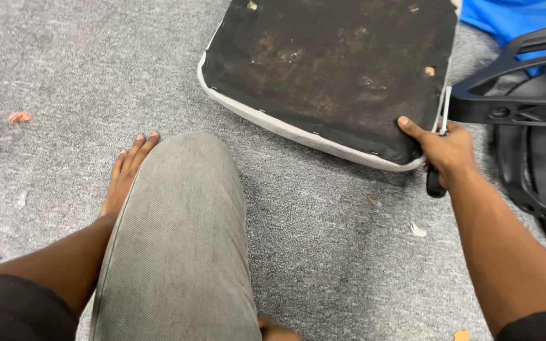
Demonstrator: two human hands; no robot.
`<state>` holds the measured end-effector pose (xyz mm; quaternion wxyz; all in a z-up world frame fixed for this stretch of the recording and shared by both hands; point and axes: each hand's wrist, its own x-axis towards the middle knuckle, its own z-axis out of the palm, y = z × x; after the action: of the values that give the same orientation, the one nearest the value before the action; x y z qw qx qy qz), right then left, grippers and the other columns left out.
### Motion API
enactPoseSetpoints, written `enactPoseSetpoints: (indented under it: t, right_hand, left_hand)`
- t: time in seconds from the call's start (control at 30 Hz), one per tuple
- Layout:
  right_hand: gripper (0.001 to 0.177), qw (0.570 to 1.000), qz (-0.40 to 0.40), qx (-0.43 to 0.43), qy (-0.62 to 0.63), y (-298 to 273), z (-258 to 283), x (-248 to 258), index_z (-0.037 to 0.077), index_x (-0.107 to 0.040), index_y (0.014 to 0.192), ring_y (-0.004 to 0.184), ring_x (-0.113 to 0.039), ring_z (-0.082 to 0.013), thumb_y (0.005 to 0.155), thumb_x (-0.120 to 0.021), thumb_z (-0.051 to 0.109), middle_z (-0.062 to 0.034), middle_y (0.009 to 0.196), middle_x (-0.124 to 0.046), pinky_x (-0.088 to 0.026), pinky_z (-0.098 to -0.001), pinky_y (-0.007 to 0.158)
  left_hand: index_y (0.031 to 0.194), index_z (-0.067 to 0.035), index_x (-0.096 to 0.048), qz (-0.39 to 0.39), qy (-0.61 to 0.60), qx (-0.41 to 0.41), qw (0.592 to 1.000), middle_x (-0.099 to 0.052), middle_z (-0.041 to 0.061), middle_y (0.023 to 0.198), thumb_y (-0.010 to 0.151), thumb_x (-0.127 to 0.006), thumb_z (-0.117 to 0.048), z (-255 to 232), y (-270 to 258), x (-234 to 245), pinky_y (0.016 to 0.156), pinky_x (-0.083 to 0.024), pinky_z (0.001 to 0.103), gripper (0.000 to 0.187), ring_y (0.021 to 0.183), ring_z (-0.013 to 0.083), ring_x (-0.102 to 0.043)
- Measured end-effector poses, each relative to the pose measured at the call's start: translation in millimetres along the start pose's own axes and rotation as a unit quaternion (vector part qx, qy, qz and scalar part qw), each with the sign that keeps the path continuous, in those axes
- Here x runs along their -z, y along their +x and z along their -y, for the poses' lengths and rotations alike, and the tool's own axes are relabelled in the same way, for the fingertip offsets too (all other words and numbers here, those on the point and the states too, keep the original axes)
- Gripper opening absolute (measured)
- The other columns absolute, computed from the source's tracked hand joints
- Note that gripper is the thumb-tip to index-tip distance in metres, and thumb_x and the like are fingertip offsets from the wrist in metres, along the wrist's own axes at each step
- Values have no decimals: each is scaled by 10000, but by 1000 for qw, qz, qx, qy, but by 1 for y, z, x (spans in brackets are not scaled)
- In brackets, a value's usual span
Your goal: The person sits on the floor and uses a screwdriver to fasten screws into a chair cushion. They then place a black plastic frame over the cushion and continue to secure it with screws.
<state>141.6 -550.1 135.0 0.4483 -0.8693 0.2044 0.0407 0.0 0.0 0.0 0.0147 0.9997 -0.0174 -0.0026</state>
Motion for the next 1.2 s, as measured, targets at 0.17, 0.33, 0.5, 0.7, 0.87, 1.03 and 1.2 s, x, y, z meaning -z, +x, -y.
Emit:
enactPoseSetpoints:
  t: [0.17, 0.33, 0.5, 0.7, 0.87, 1.03, 1.2]
  right_hand:
    - [572, 998, -50, 5, -29, -25, -4, -3, -53, -666, 1069, 493, -531, -173, 784, -917, 375, -174, 817, -694, -411, -343, 394]
    - [705, 964, -115, 88, -223, -54, 0, -6, -52, -689, 1168, 646, -698, -257, 734, -945, 442, -206, 884, -742, -534, -380, 566]
    - [644, 954, -72, 59, -285, -71, 22, -17, 38, -716, 1236, 631, -715, -254, 793, -870, 480, -168, 872, -746, -563, -378, 608]
    - [622, 965, -39, -59, -254, -79, 52, -20, -3, -691, 1179, 587, -662, -232, 790, -866, 449, -146, 754, -699, -549, -387, 537]
    - [517, 982, -50, -104, -149, -65, 47, -16, -59, -653, 943, 522, -567, -197, 726, -940, 314, -121, 712, -658, -464, -370, 484]
    - [453, 991, -12, -133, -15, -53, 30, -13, -53, -583, 805, 470, -464, -188, 739, -930, 229, -100, 653, -543, -390, -373, 435]
    - [452, 991, -22, -134, 1, -52, 26, -12, -108, -600, 858, 471, -451, -168, 760, -919, 197, -94, 660, -554, -369, -365, 432]
  left_hand:
    - [1613, -162, -183, -106, -94, -75, 987, -170, 76, 1689, 799, -537, -495, 9, 1, -13, 1227, -74, 539, 948, 1536, 255, -130]
    - [1564, -143, -368, -97, -140, -47, 984, -360, 49, 1609, 940, -545, -367, -4, 9, 12, 1203, -220, 489, 686, 1482, 257, -294]
    - [1372, -263, -635, 27, -74, -30, 996, -564, 6, 1359, 862, -688, -401, 1, 42, 70, 1118, -400, 429, 531, 1280, 218, -495]
    - [1241, -102, -731, -5, -286, 59, 956, -763, 157, 1125, 907, -723, -325, -28, 135, 130, 1014, -528, 449, 401, 1101, 315, -700]
    - [1452, -3, -451, 152, -557, 319, 752, -513, 222, 1424, 866, -793, -419, -94, 183, 164, 890, -635, 477, 795, 1207, 397, -585]
    - [1583, -3, -79, 76, -560, 437, 699, -535, 269, 1395, 809, -862, -368, -159, 169, 161, 918, -600, 390, 1161, 1191, 384, -638]
    - [1603, 55, -21, 46, -557, 470, 684, -611, 277, 1313, 811, -859, -340, -177, 160, 169, 944, -578, 380, 1219, 1165, 364, -672]
